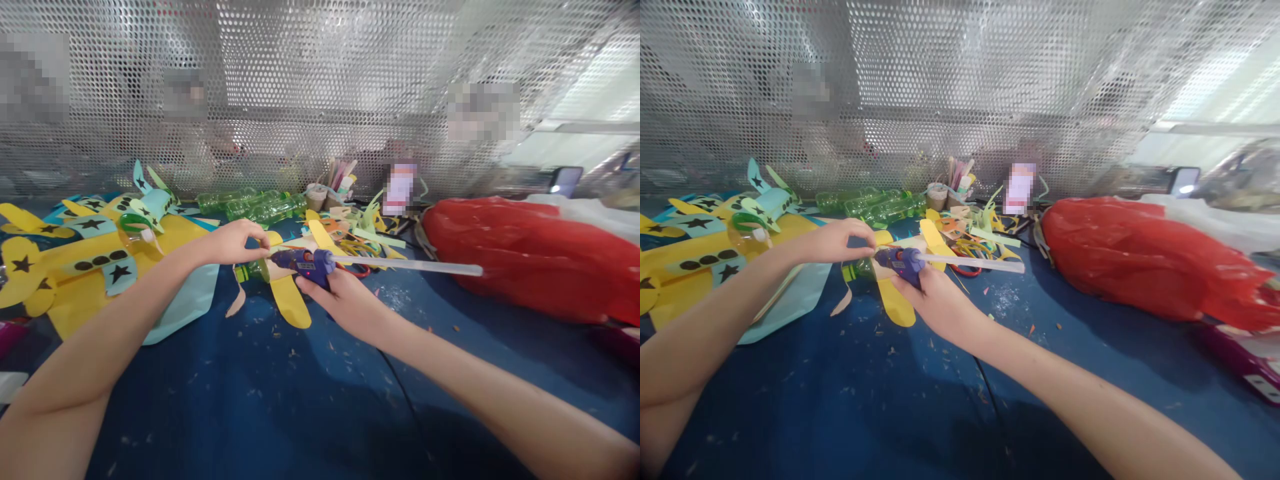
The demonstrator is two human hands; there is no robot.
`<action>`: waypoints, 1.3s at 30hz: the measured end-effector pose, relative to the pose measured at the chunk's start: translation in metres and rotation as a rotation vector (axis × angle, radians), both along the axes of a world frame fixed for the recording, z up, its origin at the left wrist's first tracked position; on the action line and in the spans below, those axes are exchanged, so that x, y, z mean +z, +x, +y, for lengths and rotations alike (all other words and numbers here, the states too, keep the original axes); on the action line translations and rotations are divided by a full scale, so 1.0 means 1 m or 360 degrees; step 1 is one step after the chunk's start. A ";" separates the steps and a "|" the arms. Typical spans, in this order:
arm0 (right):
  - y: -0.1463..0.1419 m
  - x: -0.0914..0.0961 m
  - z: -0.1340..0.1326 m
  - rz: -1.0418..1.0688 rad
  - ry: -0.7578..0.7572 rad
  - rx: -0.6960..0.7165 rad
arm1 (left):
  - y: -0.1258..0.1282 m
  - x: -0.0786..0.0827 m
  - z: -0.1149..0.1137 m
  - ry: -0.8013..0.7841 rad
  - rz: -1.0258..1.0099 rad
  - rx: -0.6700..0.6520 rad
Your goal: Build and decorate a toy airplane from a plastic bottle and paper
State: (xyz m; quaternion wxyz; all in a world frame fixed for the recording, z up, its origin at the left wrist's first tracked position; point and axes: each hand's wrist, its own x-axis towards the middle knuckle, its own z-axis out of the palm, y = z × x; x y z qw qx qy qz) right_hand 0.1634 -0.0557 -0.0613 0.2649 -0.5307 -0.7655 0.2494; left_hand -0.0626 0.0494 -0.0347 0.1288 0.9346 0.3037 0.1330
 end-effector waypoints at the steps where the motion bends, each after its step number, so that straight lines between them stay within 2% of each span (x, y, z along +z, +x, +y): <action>1: 0.000 0.001 0.000 -0.0019 -0.0003 -0.0012 | 0.000 0.000 0.000 0.0000 -0.0001 -0.0001; 8: 0.004 0.007 -0.002 -0.0103 0.0107 -0.0094 | 0.000 -0.001 0.000 0.0004 0.0021 0.0019; 19: -0.002 0.006 -0.004 -0.0071 0.0033 -0.0035 | 0.001 -0.001 -0.001 -0.0012 0.0003 0.0021; 32: 0.020 0.004 0.004 -0.0171 0.0097 -0.0156 | 0.001 0.003 -0.003 -0.0035 0.0053 0.0051; 39: 0.010 0.007 -0.001 -0.0119 0.0087 -0.0124 | 0.001 0.001 -0.001 -0.0013 0.0025 0.0032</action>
